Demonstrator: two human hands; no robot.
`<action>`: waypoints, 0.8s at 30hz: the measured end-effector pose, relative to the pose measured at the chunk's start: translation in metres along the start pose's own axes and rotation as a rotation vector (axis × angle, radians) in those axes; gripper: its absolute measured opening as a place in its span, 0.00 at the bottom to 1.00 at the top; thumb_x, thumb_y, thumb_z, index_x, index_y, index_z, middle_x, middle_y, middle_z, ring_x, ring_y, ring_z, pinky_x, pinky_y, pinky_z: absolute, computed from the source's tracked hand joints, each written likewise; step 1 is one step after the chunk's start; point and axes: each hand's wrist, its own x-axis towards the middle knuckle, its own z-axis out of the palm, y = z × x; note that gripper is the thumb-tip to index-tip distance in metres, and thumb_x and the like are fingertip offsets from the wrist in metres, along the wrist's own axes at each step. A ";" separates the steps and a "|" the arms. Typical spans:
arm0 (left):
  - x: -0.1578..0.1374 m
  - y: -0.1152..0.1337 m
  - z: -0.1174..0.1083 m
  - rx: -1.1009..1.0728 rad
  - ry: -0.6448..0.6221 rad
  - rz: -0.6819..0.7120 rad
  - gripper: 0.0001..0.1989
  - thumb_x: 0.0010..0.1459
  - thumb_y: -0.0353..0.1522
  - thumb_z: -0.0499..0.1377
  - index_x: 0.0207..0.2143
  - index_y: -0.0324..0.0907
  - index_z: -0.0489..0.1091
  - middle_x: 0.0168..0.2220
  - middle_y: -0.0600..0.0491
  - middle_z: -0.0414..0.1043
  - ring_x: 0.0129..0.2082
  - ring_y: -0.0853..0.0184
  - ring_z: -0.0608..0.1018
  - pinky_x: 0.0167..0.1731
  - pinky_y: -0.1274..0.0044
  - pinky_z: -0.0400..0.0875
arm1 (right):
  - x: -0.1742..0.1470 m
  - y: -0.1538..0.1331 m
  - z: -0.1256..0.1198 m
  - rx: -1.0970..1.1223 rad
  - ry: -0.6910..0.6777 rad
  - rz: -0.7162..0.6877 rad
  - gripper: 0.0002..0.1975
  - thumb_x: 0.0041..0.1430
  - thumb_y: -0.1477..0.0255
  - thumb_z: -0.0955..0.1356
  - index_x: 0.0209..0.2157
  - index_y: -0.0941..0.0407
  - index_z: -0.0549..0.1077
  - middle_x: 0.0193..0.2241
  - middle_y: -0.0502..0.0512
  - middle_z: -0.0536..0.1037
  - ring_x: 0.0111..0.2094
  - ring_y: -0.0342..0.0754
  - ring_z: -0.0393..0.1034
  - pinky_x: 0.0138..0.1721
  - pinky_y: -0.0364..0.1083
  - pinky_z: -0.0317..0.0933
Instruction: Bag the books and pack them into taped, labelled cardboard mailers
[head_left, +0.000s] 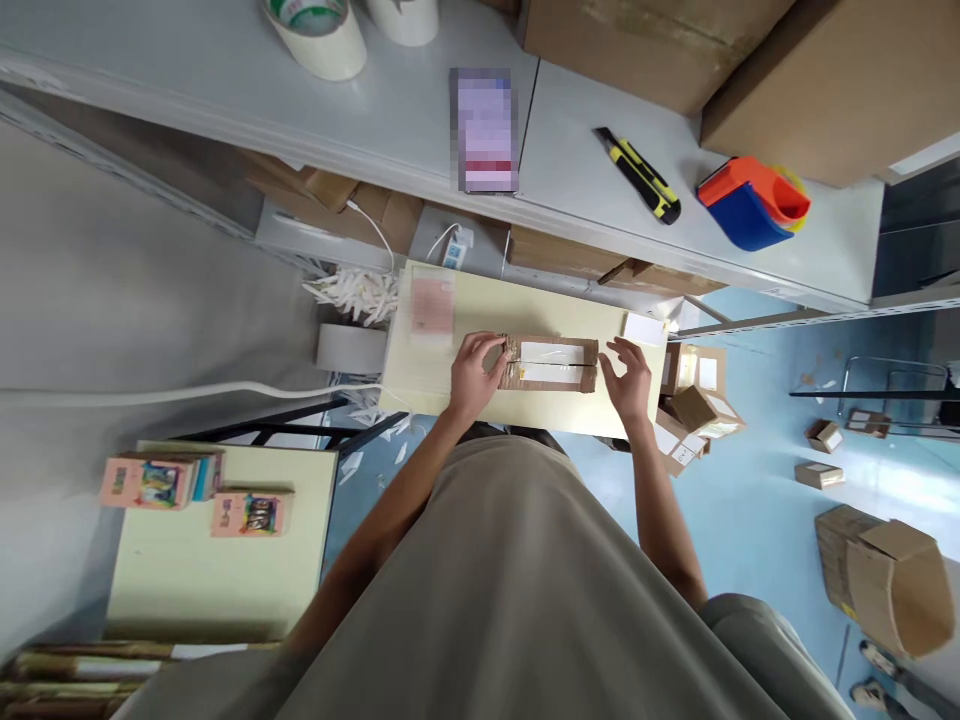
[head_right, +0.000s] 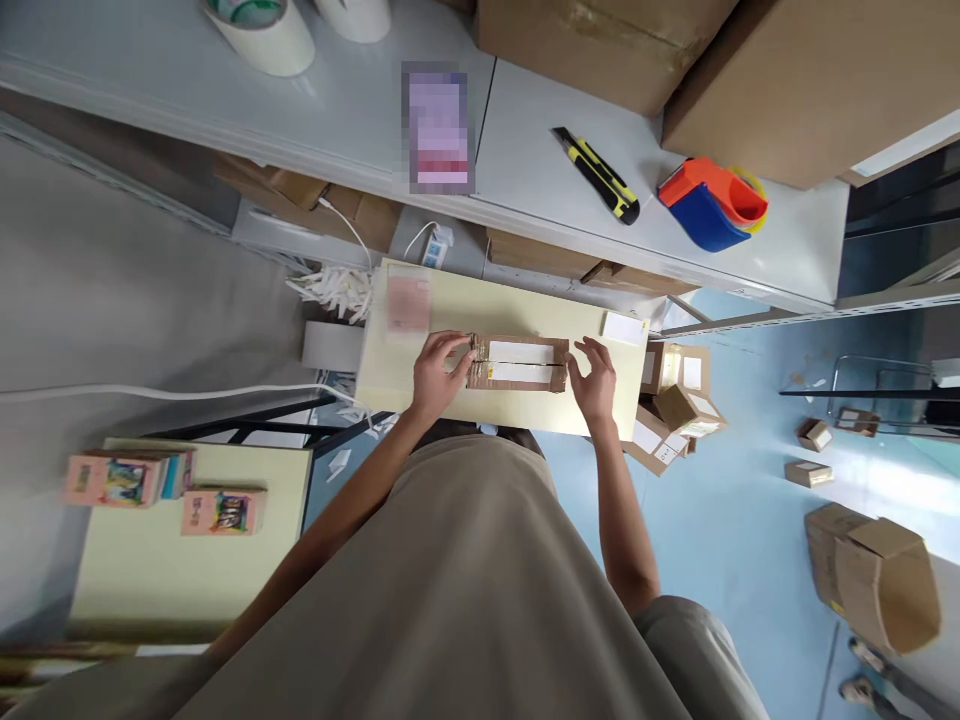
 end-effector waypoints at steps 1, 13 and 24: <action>0.005 0.006 -0.001 -0.007 0.013 0.031 0.09 0.75 0.33 0.64 0.54 0.46 0.82 0.56 0.44 0.80 0.58 0.58 0.84 0.52 0.68 0.86 | 0.006 0.000 -0.011 -0.023 0.037 -0.019 0.24 0.78 0.52 0.67 0.58 0.55 0.83 0.64 0.72 0.81 0.64 0.65 0.80 0.65 0.65 0.77; 0.123 0.161 0.085 -0.233 0.011 0.405 0.13 0.77 0.27 0.60 0.55 0.46 0.82 0.53 0.47 0.80 0.44 0.67 0.83 0.44 0.75 0.81 | 0.190 0.013 -0.166 -0.440 0.199 -0.197 0.32 0.79 0.54 0.64 0.76 0.51 0.63 0.72 0.74 0.70 0.75 0.74 0.64 0.72 0.78 0.61; 0.103 0.198 0.115 -0.310 -0.025 0.307 0.11 0.80 0.37 0.61 0.55 0.43 0.81 0.52 0.46 0.85 0.45 0.66 0.86 0.45 0.75 0.82 | 0.217 0.000 -0.154 -0.376 0.091 -0.038 0.31 0.85 0.57 0.58 0.72 0.68 0.64 0.59 0.84 0.80 0.61 0.69 0.79 0.65 0.64 0.65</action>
